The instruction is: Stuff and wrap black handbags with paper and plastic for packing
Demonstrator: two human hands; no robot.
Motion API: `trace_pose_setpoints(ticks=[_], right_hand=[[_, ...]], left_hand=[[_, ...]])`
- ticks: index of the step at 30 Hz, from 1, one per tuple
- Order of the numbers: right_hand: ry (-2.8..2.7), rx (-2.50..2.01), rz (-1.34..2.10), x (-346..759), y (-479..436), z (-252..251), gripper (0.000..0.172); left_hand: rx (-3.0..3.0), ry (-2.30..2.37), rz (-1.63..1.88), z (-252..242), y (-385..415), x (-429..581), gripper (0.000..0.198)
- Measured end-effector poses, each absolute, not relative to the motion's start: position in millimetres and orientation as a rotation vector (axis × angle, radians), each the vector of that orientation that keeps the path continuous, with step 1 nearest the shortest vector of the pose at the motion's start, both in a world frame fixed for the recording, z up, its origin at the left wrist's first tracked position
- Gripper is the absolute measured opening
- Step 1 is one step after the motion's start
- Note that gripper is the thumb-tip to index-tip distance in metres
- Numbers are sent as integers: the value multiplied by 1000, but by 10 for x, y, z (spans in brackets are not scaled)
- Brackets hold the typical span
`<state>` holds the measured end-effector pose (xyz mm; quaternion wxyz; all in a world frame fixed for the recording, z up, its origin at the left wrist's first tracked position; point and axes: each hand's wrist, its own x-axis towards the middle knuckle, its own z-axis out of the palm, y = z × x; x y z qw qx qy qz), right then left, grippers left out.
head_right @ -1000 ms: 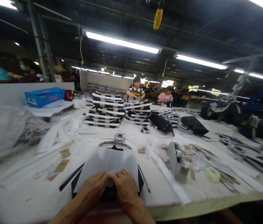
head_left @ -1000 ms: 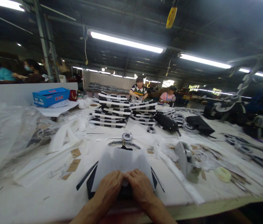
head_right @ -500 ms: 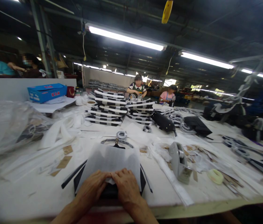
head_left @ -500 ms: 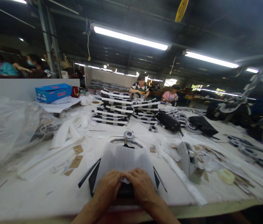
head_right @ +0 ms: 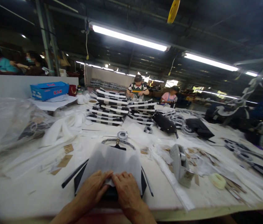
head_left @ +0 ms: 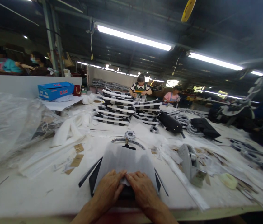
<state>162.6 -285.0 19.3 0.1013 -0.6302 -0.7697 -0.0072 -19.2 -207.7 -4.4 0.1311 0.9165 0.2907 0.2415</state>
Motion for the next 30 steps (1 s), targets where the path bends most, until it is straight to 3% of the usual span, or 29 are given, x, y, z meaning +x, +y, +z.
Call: trace_pose_setpoints(ticks=[7,26,30], right_hand=[[-2234,-1913,-22,1594,-2831,195,37],[-2144,-1680,-312,1587,-2943,-47,50],[-2056,-1603,-346,1642,-2956,-123,45]], left_hand=[[2668,804,801,-91,-2087,-171,44],[2535,911,615,76,-2138,-167,26],[2538,922,670,56,-2126,-157,23]])
